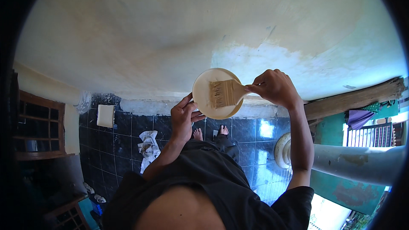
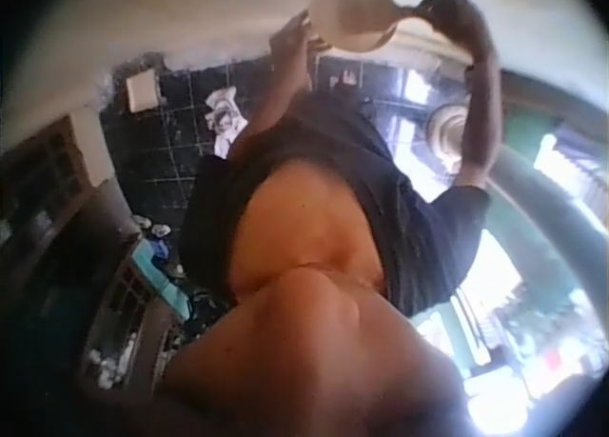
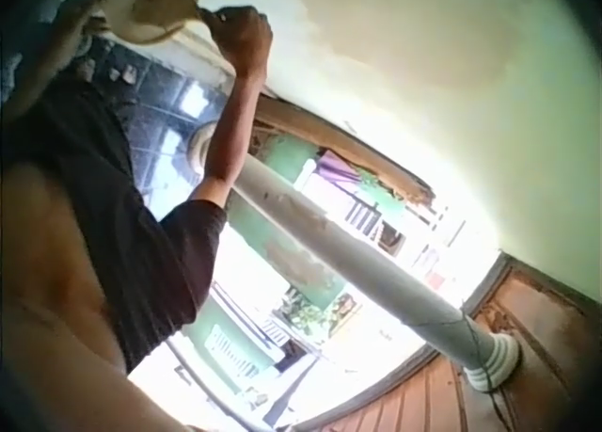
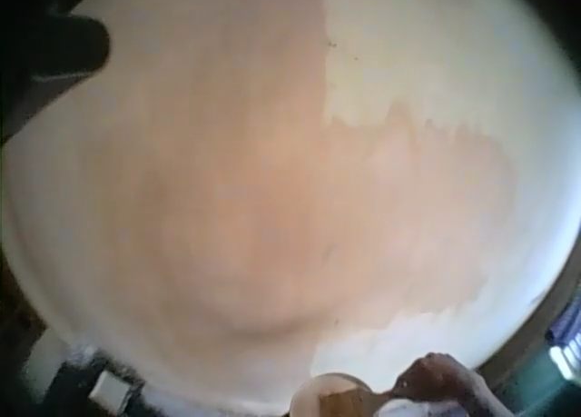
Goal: Painting a wall using a brush and a small container of paint.
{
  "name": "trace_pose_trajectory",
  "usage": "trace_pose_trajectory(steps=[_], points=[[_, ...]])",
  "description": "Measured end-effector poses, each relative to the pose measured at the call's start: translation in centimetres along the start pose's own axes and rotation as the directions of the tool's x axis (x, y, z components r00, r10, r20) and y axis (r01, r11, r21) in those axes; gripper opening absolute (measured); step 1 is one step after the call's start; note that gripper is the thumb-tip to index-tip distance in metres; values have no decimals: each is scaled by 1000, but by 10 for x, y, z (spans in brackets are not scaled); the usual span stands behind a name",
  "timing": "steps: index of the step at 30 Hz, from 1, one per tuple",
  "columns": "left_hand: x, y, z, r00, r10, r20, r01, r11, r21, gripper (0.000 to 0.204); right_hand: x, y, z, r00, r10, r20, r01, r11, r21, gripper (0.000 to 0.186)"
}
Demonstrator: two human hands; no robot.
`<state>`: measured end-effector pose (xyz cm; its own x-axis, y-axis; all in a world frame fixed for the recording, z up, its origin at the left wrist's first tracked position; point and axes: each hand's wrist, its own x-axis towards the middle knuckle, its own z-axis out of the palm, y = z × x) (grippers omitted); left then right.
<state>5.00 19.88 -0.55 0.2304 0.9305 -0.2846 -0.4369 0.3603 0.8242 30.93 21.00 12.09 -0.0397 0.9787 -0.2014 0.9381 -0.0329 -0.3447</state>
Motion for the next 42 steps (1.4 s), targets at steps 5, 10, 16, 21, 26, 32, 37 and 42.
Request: trace_pose_trajectory(steps=[5,10,16,21,26,32,37,42], points=[[0,-4,-6,1000,-10,0,10,1000,-1,47,3,6,4,998,-57,-29,58,998,37,16],[5,-3,-3,999,-7,-37,5,998,-58,47,-2,45,9,993,-116,-22,112,861,496,30],[9,2,1,998,59,-34,-60,997,-44,46,-17,47,26,990,-112,-81,121,426,896,48],[14,-14,-1,993,97,-74,-99,995,-29,41,-53,22,-44,914,131,-384,276,493,825,34],[-4,-8,7,981,132,-142,-136,990,-23,39,-77,2,-161,442,3,-897,421,883,210,34],[14,-32,-12,950,300,-86,-296,953,60,39,-89,-7,-284,-76,-404,-912,-374,859,-349,20],[21,-23,-15,960,260,-109,-254,965,63,44,-77,1,-376,-119,-628,-769,-644,638,-421,15],[22,-24,-7,967,232,-107,-222,970,95,44,-78,11,-409,69,-674,-735,-694,497,-521,7]])
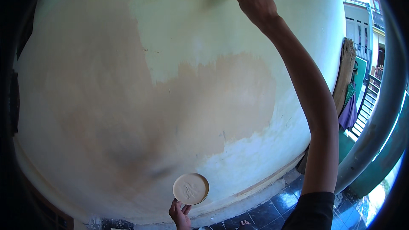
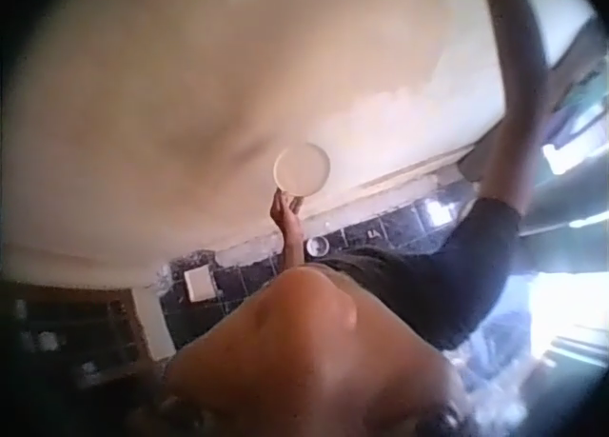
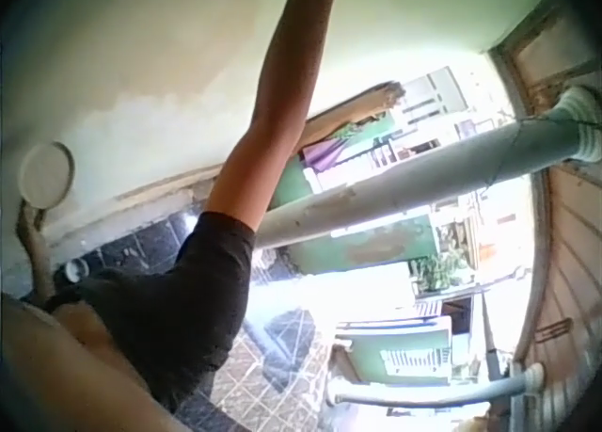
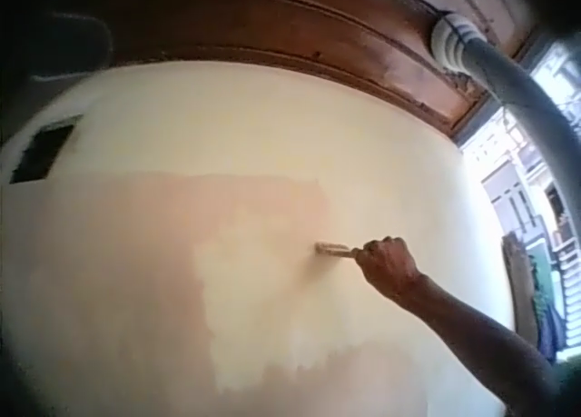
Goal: Painting a wall using a brush and a small container of paint.
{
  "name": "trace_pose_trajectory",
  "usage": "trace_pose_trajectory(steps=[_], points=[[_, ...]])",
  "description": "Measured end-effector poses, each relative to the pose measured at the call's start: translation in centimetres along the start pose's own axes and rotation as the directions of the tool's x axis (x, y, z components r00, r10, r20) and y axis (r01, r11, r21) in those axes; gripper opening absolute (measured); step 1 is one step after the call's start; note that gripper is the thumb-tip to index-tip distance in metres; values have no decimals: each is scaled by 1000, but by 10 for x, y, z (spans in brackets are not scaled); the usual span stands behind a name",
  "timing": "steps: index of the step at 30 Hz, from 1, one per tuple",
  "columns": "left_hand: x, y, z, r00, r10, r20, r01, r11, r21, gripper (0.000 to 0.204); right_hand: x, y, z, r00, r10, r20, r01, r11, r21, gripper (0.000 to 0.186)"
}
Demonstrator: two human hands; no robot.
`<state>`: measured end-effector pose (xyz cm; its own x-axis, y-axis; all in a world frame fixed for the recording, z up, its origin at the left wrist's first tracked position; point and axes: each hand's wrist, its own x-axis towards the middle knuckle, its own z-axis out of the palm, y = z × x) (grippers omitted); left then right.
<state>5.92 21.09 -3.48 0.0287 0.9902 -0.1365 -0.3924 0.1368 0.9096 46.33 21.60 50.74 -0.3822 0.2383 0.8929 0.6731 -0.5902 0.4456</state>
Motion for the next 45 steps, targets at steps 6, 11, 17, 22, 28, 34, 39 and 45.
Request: trace_pose_trajectory(steps=[6,11,17,22,28,34,39,45], points=[[-2,4,1,1000,-1,4,2,998,-69,43,-34,-15,-38,935,-232,270,155,948,277,11],[1,-10,3,991,136,2,-136,990,-47,43,67,17,-34,942,-246,227,176,941,290,16],[1,-17,12,989,141,-50,-143,989,-31,41,133,74,9,968,-2,-249,31,993,112,12],[6,-22,7,995,68,-78,-75,993,-90,42,20,5,2,984,-179,9,177,979,101,8],[4,-10,11,993,104,-54,-105,994,-33,44,1,-8,-53,869,-357,341,230,904,361,12],[2,-16,29,995,92,-36,-95,990,-100,43,131,47,-78,988,-131,80,124,989,82,10],[-5,-9,25,992,82,-92,-84,996,-21,41,97,19,-17,984,-150,-94,150,989,-5,9],[-4,3,32,993,-23,-119,11,995,-101,39,-130,-89,-45,886,-333,322,227,918,324,5]])
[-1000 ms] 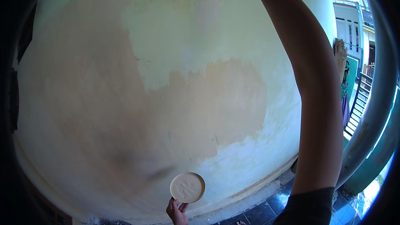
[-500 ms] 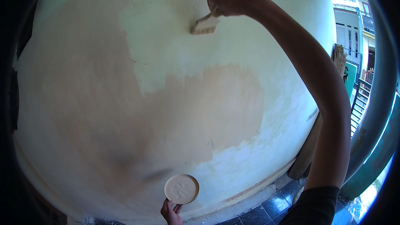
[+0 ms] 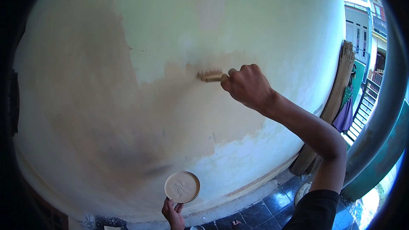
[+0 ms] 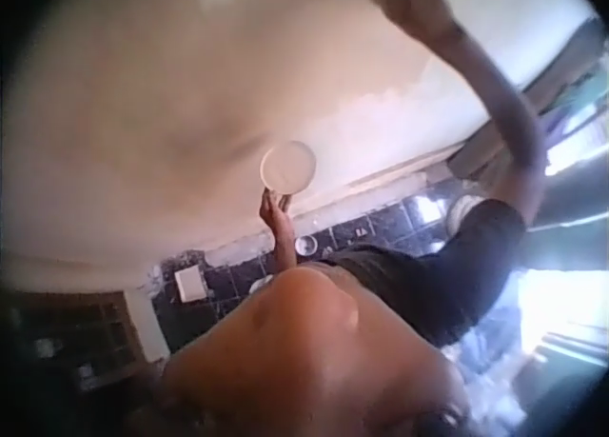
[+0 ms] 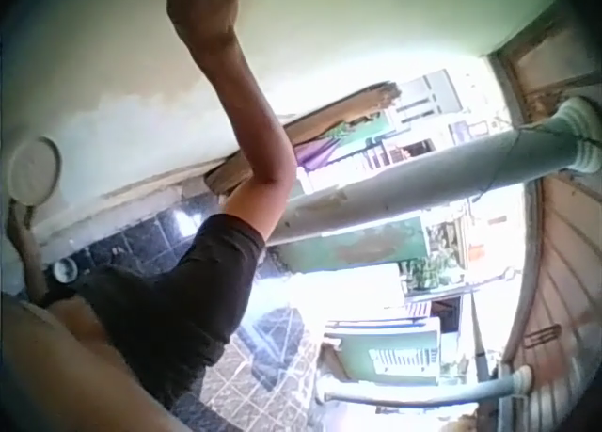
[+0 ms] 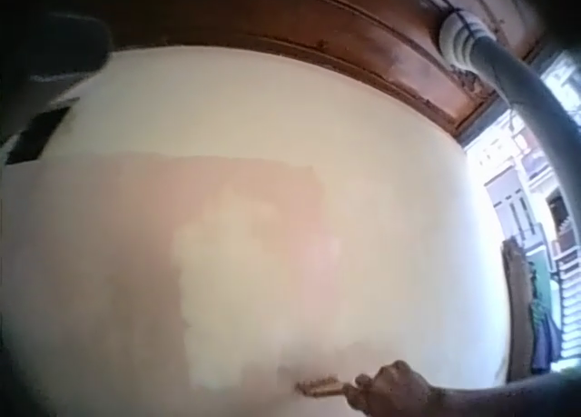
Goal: Painting a wall using a brush and a small container of paint.
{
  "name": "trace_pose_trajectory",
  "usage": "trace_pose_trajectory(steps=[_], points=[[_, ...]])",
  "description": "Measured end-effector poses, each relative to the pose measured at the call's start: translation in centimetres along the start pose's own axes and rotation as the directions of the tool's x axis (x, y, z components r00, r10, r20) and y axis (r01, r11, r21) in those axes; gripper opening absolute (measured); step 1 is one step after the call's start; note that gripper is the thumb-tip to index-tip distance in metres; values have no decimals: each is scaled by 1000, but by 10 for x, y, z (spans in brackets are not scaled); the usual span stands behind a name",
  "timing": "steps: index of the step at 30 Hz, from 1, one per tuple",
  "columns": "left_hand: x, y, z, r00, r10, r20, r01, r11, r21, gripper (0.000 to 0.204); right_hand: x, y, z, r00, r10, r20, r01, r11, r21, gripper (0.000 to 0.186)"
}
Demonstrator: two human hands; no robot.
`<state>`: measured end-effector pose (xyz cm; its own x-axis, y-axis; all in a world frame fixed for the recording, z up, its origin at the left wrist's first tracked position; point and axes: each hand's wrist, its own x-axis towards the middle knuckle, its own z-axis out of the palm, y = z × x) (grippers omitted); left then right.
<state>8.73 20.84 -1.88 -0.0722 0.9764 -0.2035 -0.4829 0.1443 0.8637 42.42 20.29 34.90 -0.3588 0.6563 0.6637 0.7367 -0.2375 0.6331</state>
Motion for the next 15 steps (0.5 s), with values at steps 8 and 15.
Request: trace_pose_trajectory(steps=[8,15], points=[[4,2,10,998,-66,8,66,997,-26,35,117,107,-74,955,77,-285,-158,949,-274,10],[9,-5,-6,999,-54,0,54,998,9,35,37,43,19,946,7,-325,-107,951,-291,15]])
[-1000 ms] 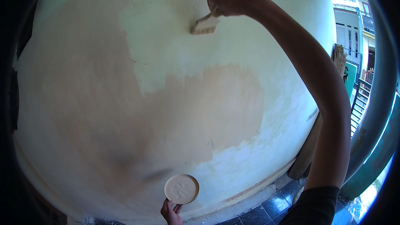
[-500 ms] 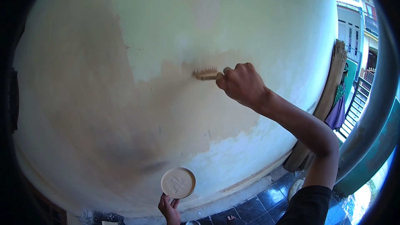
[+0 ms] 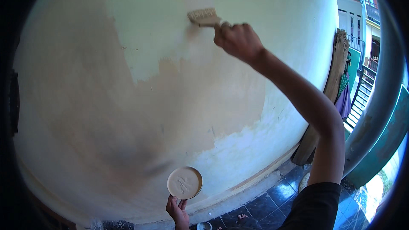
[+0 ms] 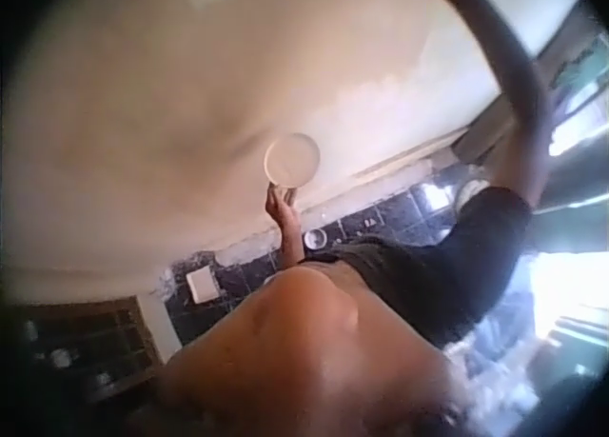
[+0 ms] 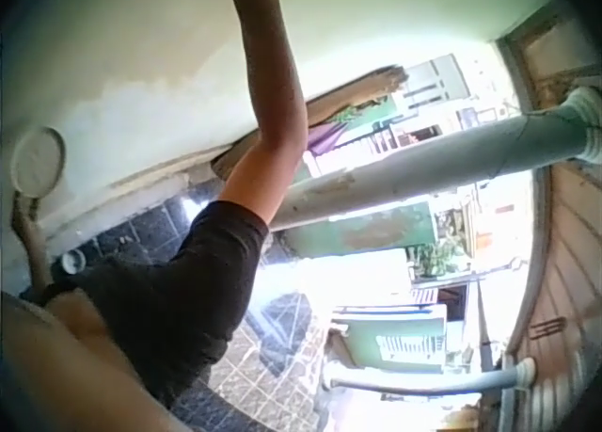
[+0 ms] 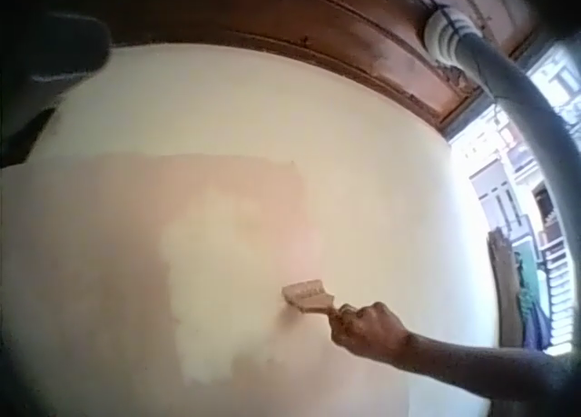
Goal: Painting a wall using a brush and a small container of paint.
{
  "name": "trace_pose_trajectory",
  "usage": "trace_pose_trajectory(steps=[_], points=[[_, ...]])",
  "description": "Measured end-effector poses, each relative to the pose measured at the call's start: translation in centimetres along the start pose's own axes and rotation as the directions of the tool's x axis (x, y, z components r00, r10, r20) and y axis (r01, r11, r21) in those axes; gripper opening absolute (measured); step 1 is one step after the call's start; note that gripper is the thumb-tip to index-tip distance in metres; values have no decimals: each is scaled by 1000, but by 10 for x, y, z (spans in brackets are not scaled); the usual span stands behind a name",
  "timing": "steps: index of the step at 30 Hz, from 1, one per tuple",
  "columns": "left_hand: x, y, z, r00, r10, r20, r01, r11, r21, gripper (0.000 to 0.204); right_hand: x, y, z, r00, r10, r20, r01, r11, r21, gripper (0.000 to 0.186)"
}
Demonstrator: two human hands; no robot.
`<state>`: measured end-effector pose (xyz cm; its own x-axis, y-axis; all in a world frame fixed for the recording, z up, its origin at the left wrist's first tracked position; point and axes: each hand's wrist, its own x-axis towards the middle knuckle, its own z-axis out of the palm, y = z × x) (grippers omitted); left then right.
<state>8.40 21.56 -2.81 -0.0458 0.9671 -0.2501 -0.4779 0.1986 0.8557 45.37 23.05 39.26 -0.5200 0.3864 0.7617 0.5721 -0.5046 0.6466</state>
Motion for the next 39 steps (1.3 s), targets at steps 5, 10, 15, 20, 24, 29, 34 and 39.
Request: trace_pose_trajectory(steps=[5,10,15,20,24,29,34,39], points=[[-2,4,-10,999,32,5,-32,999,1,37,-49,-26,-39,911,-156,381,-32,896,444,15],[5,-6,-8,989,139,46,-138,990,-27,40,84,102,-28,980,-59,192,8,967,256,11],[-13,6,-12,981,191,-37,-190,981,22,40,161,162,10,887,345,-308,-322,939,123,12],[9,-9,-7,993,119,-8,-120,992,-32,40,101,124,8,964,255,68,-259,965,49,13],[13,-1,-12,987,161,7,-160,986,-49,41,31,65,-30,944,-93,317,9,967,256,8],[13,1,12,989,137,48,-137,991,-13,43,134,162,-34,971,125,-206,-112,991,74,14],[45,-34,7,989,127,73,-121,989,-82,41,191,206,32,934,341,-108,-347,937,-40,10],[27,-26,-5,986,163,17,-162,985,-52,41,101,119,7,979,105,174,-133,978,159,14]])
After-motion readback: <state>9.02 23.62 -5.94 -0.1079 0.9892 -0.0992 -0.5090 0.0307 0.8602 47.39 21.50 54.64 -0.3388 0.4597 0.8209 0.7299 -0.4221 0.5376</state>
